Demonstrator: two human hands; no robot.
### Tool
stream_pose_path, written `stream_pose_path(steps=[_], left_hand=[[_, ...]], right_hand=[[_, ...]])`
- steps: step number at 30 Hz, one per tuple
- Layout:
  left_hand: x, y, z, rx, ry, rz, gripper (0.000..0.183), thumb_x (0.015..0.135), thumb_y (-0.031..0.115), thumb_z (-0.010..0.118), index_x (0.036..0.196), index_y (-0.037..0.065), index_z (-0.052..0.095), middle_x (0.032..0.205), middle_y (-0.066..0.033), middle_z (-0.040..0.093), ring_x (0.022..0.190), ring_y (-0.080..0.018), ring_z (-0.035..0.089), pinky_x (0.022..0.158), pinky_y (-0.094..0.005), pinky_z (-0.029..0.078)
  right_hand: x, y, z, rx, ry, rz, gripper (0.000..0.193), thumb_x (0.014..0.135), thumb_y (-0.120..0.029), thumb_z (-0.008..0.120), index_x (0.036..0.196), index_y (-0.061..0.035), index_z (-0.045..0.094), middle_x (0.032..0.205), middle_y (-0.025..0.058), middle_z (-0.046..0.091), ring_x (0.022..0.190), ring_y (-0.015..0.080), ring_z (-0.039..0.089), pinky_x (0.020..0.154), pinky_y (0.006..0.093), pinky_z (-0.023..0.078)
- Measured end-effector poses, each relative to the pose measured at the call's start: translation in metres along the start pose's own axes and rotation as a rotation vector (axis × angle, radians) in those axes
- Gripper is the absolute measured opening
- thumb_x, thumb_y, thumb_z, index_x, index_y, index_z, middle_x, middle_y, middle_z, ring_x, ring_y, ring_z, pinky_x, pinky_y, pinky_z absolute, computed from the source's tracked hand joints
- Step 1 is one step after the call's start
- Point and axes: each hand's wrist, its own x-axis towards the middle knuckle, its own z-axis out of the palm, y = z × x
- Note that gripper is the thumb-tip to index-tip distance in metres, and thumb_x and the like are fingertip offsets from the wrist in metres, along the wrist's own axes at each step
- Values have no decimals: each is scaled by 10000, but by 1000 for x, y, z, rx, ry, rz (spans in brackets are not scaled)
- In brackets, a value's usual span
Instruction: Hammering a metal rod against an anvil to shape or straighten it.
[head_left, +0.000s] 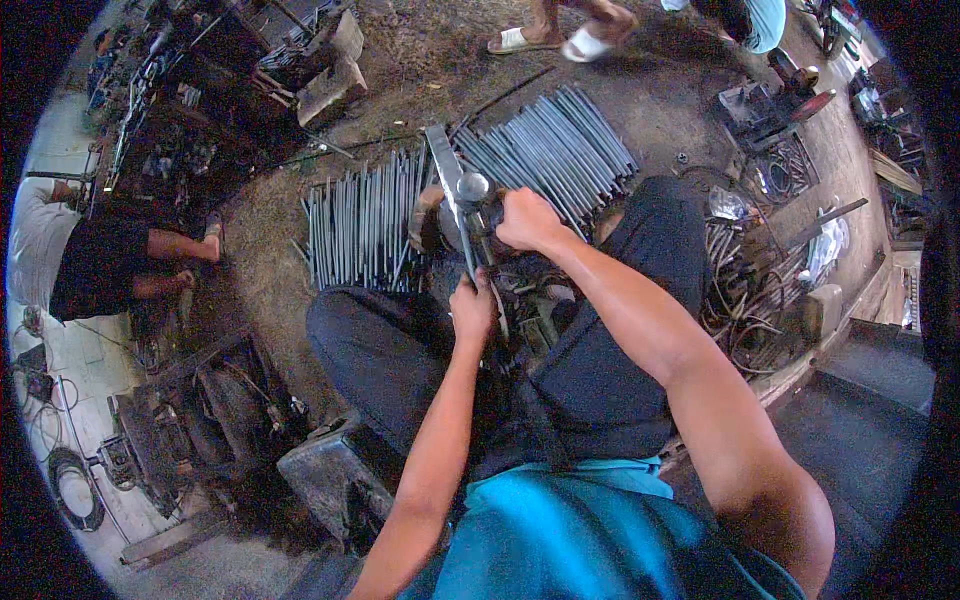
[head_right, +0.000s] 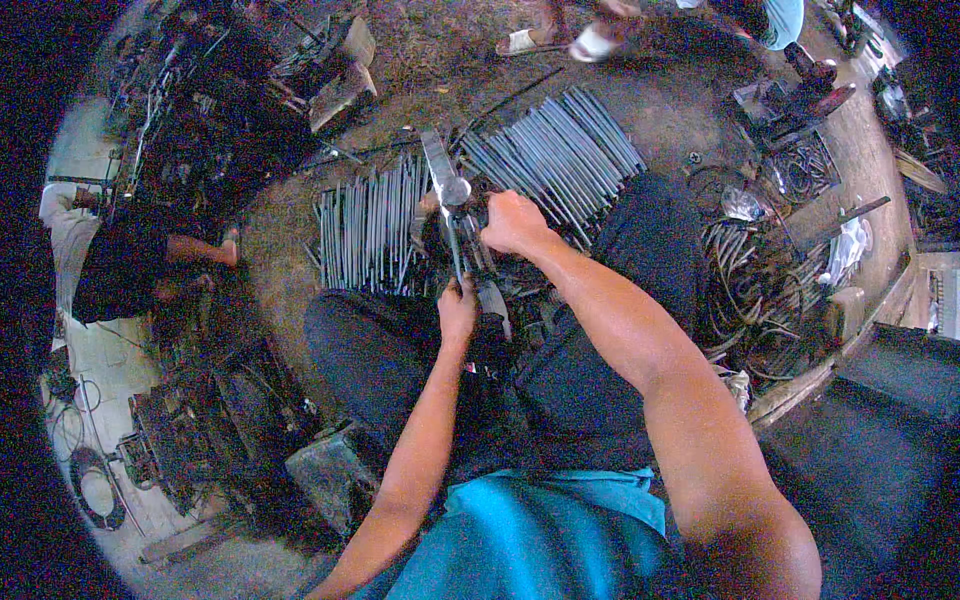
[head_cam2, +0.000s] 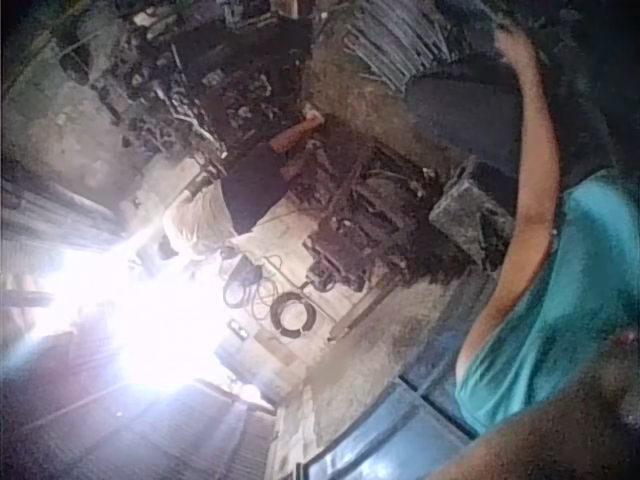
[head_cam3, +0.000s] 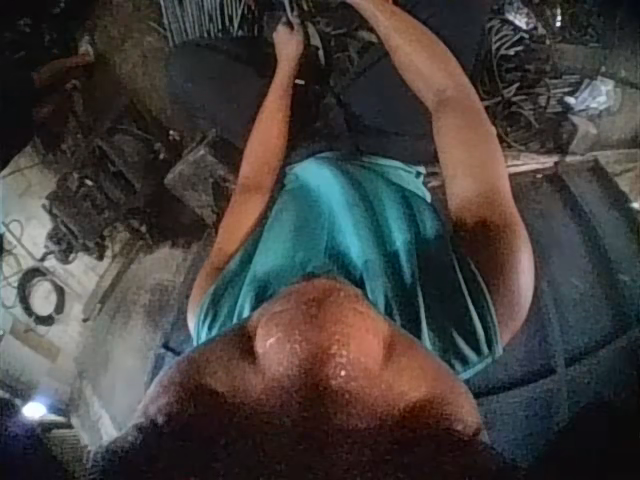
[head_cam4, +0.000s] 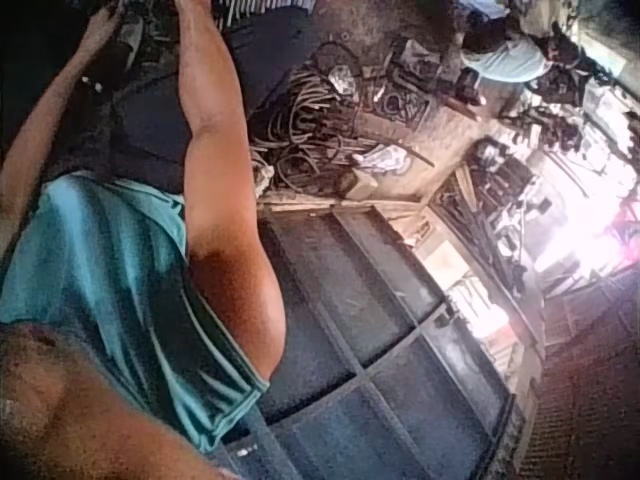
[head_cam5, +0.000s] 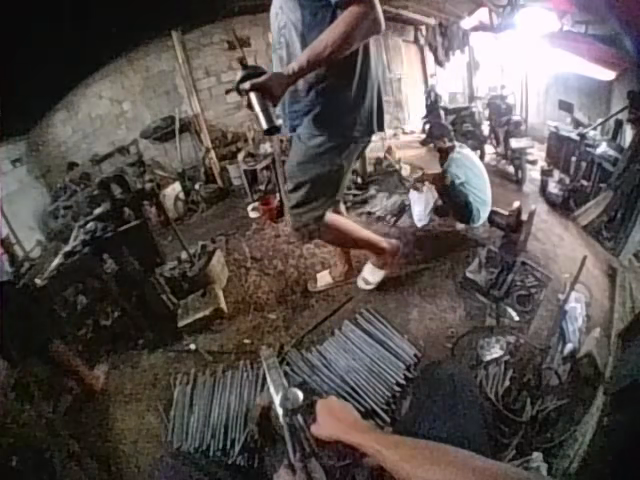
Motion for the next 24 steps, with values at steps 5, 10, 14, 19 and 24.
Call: stream_pose_path(steps=[5, 10, 14, 19, 24], left_hand=[[0, -1, 1, -20, 2, 8, 491, 963, 383, 450, 1017, -83, 596, 913, -349, 615, 928, -521, 572, 820, -531, 451], [-1, 1, -1, -17, -21, -3, 520, 967, 403, 427, 1005, -87, 597, 895, -355, 612, 910, -528, 574, 815, -540, 447], [-1, 0, 1, -12, 19, 28, 524, 967, 406, 421, 998, -87, 598, 891, -358, 611, 901, -532, 574, 808, -544, 447], [-3, 11, -7, -100, -89, -85, 473, 966, 369, 444, 1007, -74, 603, 845, -348, 617, 870, -517, 588, 765, -543, 463], [3, -5, 3, -74, -7, 22, 466, 966, 366, 452, 1009, -71, 605, 825, -338, 619, 856, -510, 594, 739, -533, 472]], right_hand=[[-3, -2, -2, 36, 26, -25, 323, 664, -155, 638, 902, 62, 660, 891, 278, 659, 864, 416, 657, 781, 478, 533], [-3, 0, -3, 45, 16, -30, 340, 672, -174, 642, 918, 61, 660, 895, 275, 661, 863, 417, 657, 784, 476, 536], [-2, -1, -3, 36, -13, -19, 355, 684, -192, 643, 938, 56, 660, 912, 273, 661, 869, 415, 656, 792, 474, 537], [3, 7, 6, 68, 49, -60, 333, 658, -137, 608, 918, 69, 635, 874, 297, 643, 848, 440, 645, 783, 485, 528], [7, 13, 14, 22, 108, -129, 352, 685, -198, 637, 936, 49, 644, 905, 269, 659, 846, 432, 653, 791, 477, 537]])
